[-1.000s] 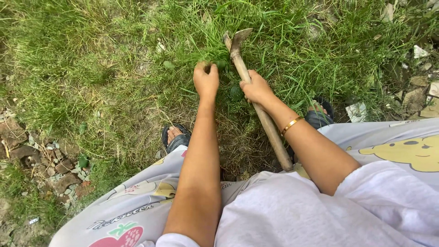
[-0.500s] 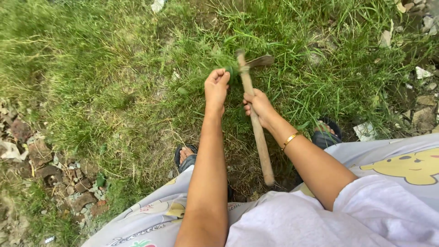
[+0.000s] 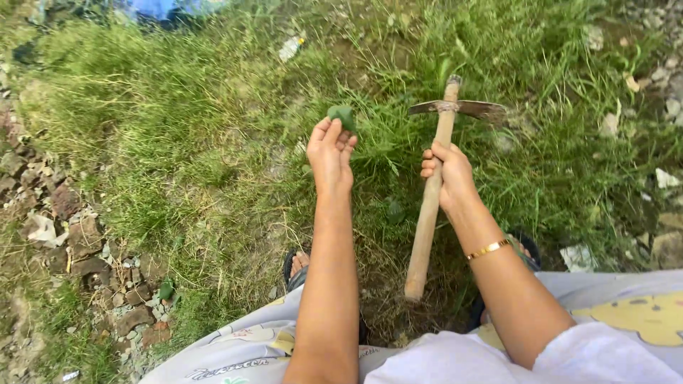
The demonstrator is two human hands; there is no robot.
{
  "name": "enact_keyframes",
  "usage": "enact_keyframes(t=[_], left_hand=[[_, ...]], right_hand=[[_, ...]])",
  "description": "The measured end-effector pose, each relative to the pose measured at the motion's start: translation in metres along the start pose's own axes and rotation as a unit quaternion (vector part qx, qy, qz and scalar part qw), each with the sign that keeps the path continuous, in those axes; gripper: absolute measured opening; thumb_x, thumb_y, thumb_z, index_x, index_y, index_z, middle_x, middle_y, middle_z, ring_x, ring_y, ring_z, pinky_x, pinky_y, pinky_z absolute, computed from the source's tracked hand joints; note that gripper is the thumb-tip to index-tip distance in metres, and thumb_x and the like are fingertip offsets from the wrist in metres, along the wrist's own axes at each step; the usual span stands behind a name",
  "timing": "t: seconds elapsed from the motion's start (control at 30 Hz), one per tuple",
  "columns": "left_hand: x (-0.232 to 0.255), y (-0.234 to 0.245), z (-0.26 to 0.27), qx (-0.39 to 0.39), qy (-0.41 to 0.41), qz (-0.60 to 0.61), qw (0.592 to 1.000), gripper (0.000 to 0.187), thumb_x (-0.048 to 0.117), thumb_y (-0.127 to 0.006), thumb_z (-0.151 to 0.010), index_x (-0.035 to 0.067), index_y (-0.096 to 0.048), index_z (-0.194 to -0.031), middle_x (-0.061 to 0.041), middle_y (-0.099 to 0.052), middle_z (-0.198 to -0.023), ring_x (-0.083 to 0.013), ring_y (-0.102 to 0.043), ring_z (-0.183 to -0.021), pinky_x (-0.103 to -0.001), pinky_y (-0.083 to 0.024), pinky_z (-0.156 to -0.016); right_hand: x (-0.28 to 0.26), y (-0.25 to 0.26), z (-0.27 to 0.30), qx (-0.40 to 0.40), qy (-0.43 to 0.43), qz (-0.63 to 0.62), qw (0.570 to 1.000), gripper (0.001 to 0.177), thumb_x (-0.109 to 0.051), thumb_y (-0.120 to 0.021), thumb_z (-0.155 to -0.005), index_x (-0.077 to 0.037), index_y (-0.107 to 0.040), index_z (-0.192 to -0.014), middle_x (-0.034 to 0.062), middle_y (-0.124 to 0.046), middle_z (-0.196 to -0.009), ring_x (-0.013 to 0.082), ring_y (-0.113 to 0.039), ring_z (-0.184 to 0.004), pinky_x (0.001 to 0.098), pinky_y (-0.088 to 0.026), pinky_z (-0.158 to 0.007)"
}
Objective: Picking weeds and leaves from the ground using a small pickaxe.
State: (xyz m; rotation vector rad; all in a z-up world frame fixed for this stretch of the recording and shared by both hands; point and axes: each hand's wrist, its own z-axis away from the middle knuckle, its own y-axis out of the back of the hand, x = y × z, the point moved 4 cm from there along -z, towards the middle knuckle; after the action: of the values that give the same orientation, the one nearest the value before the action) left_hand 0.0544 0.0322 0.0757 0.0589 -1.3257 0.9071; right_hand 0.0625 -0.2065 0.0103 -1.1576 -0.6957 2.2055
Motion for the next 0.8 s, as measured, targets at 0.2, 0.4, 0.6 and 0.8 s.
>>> enact_keyframes(t=[0.2, 0.4, 0.6, 0.8], left_hand=[[0.038, -0.102, 0.004, -0.163, 0.050, -0.082, 0.982, 0.022, 0.006, -0.056, -0.096, 0.003, -0.066, -0.114, -0.010, -0.076, -0.097, -0.0127, -0.068, -0.075, -0.026, -0.056, -0.062], [0.072, -0.092, -0.024, -0.372, -0.128, -0.434, 0.810, 0.030, -0.005, -0.059, -0.085, 0.001, -0.074, -0.110, -0.007, -0.077, -0.089, -0.0123, -0.066, -0.071, -0.029, -0.055, -0.062], [0.169, 0.079, -0.022, -0.364, -0.030, -0.510, 0.779, 0.034, -0.004, -0.059, -0.085, 0.005, -0.078, -0.112, -0.002, -0.077, -0.090, -0.0098, -0.068, -0.077, -0.028, -0.057, -0.070], [0.236, 0.405, -0.046, 0.082, -0.049, -0.476, 0.874, 0.027, 0.003, -0.061, -0.087, 0.008, -0.079, -0.107, -0.002, -0.074, -0.087, -0.0115, -0.066, -0.072, -0.030, -0.053, -0.058]], right_hand=[[-0.022, -0.031, 0.022, -0.016, 0.006, 0.016, 1.000, 0.007, -0.011, -0.054, -0.104, -0.010, -0.048, -0.107, 0.0039, -0.057, -0.083, 0.0083, -0.049, -0.061, 0.0224, -0.044, -0.050], [-0.010, -0.083, 0.056, -0.069, -0.028, 0.060, 0.995, 0.010, -0.010, -0.055, -0.104, -0.008, -0.049, -0.112, 0.0040, -0.056, -0.084, 0.0079, -0.049, -0.062, 0.0213, -0.043, -0.050], [0.040, -0.125, 0.089, -0.162, -0.126, 0.162, 0.965, 0.017, -0.014, -0.059, -0.103, -0.009, -0.051, -0.117, 0.0013, -0.054, -0.083, 0.0060, -0.047, -0.061, 0.0199, -0.041, -0.049], [0.096, -0.137, 0.100, -0.204, -0.185, 0.312, 0.909, 0.012, -0.017, -0.060, -0.105, -0.010, -0.051, -0.107, -0.0011, -0.052, -0.086, 0.0044, -0.046, -0.063, 0.0195, -0.040, -0.051]])
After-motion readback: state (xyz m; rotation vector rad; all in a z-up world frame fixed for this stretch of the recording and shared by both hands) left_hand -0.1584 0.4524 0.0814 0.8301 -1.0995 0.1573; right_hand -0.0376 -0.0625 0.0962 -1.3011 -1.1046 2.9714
